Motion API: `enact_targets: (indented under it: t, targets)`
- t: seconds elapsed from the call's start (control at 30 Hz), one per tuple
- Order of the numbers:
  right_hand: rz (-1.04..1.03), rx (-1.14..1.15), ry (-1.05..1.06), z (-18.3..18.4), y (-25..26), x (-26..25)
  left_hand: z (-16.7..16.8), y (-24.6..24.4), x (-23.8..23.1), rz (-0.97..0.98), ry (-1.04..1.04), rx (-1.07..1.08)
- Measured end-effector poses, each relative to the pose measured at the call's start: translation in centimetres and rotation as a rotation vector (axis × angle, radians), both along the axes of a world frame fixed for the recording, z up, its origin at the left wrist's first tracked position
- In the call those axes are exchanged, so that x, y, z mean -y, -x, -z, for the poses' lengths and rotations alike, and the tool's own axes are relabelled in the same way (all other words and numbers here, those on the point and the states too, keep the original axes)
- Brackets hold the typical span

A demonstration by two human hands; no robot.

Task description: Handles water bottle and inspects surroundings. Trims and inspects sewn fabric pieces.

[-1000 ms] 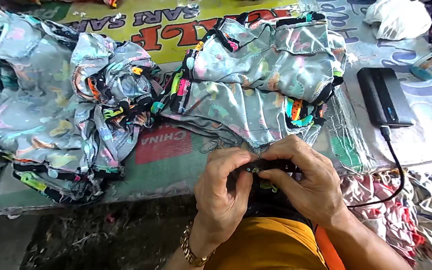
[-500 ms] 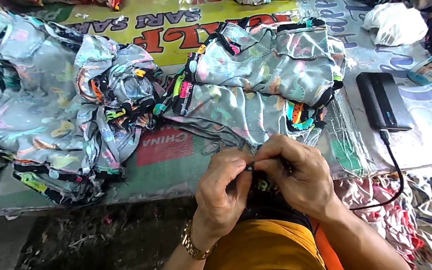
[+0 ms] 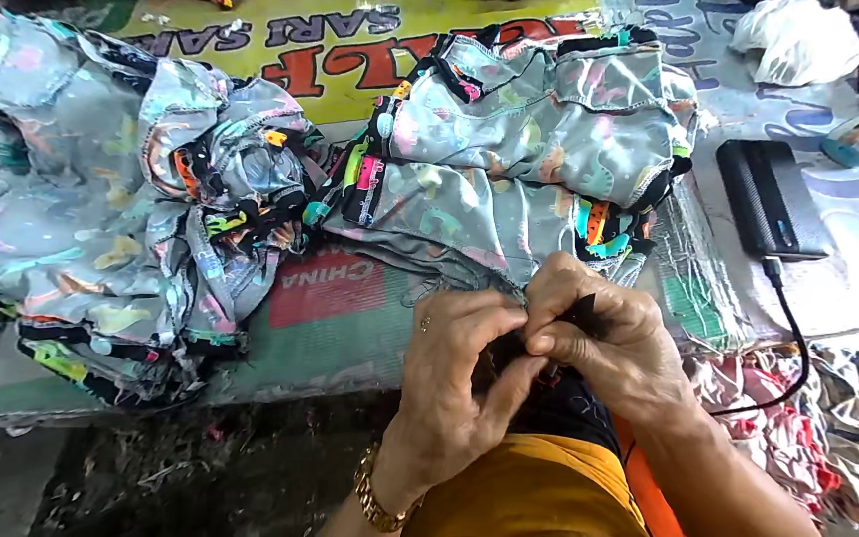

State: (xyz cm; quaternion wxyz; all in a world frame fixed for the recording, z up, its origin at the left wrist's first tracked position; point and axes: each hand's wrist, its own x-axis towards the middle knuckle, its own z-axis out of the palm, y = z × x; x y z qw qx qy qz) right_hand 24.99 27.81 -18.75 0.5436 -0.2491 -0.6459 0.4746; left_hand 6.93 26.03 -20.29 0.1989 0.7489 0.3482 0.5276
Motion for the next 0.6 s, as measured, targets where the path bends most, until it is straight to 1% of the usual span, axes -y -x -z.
enact_targets:
  t: [0.1,0.17,0.27,0.33,0.43,0.5,0.6]
  targets:
    - [-0.023,-0.017,0.027,0.2,0.0,-0.1,-0.2,0.1,0.1,0.014,0.075,0.020]
    - [-0.023,-0.019,0.027,0.1,0.0,0.0,-0.3,0.3,0.1,0.015,0.115,-0.010]
    - [0.013,0.045,-0.058,0.3,0.1,0.3,-0.4,0.3,0.1,-0.005,0.131,-0.071]
    - [0.042,0.117,-0.135,0.5,0.3,0.6,-0.3,0.4,0.2,-0.031,0.100,-0.111]
    - [0.085,0.248,-0.217,0.6,0.4,0.9,0.0,0.8,0.4,-0.038,0.101,-0.101]
    - [0.133,0.346,-0.209,0.7,0.2,1.3,0.4,1.2,0.4,-0.026,0.138,-0.064]
    - [0.194,0.553,-0.140,0.4,-0.3,1.9,0.7,1.6,0.6,-0.028,0.168,-0.029]
